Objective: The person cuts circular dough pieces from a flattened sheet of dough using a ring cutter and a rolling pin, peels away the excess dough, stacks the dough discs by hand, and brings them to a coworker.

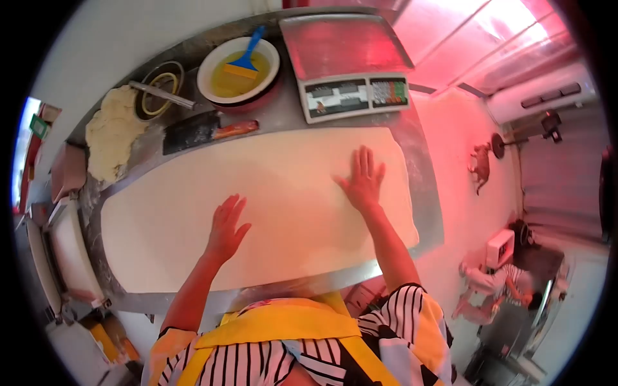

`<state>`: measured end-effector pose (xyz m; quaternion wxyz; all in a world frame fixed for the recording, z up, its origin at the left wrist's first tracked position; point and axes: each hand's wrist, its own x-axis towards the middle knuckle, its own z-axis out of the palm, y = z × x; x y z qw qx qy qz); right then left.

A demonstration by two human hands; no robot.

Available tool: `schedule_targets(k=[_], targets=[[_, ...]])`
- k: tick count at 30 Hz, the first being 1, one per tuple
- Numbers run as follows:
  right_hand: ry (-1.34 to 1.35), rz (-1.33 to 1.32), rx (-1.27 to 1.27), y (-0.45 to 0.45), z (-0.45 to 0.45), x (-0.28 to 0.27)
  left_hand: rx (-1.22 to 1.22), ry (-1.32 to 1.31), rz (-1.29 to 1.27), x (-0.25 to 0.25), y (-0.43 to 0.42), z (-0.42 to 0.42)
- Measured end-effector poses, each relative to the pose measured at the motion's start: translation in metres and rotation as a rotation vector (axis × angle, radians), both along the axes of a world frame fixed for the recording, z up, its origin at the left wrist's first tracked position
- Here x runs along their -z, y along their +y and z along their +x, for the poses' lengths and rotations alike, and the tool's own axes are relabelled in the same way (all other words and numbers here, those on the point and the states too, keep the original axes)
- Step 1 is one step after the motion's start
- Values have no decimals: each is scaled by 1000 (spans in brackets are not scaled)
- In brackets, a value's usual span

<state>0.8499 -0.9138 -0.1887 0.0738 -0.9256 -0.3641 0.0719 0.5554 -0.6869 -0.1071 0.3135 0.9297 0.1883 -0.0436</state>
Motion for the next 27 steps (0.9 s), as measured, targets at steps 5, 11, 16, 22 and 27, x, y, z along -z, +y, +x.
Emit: schedule_targets(k=[5, 11, 16, 22, 27], targets=[[11, -52, -122, 25, 42, -16, -51, 15, 87, 10, 17, 43], [44, 190, -240, 108, 52, -55, -193, -42, 87, 13, 51, 43], [201, 666, -580, 348, -2, -134, -320, -140, 122, 16, 89, 11], [192, -18, -452, 507, -31, -111, -498, -237, 125, -1, 104, -43], [277, 380, -463, 461, -12, -162, -514, -259, 115, 3, 79, -52]])
